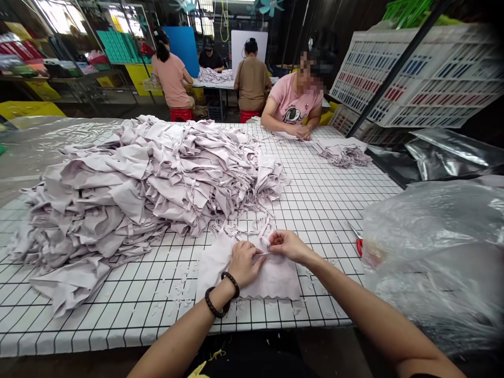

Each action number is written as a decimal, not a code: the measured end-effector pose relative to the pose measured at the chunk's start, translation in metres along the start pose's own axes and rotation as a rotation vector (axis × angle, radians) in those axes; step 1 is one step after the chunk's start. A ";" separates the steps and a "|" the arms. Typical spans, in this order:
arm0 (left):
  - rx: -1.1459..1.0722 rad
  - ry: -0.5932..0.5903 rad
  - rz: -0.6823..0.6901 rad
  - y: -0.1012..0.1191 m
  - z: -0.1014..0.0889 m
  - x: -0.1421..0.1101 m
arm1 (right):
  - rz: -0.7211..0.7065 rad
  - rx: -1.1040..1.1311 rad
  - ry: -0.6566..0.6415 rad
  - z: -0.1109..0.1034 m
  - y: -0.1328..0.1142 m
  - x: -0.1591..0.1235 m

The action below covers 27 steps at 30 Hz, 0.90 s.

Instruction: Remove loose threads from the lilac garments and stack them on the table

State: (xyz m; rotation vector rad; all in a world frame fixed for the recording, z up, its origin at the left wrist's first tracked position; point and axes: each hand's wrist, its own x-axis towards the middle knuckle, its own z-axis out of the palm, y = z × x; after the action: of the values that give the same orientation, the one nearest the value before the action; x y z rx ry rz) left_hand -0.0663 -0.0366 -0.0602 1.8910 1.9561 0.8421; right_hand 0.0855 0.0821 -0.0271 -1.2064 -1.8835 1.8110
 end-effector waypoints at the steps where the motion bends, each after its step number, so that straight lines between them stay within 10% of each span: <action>1: -0.001 -0.002 -0.002 0.000 0.000 0.000 | -0.003 0.006 -0.012 0.002 0.003 0.001; 27: -0.028 0.023 0.001 -0.005 0.006 0.003 | 0.017 0.224 0.066 0.023 0.012 0.002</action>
State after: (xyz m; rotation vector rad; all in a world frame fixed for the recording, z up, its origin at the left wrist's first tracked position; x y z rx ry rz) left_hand -0.0671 -0.0326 -0.0672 1.8749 1.9458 0.8907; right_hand 0.0730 0.0664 -0.0431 -1.1904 -1.5902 1.9063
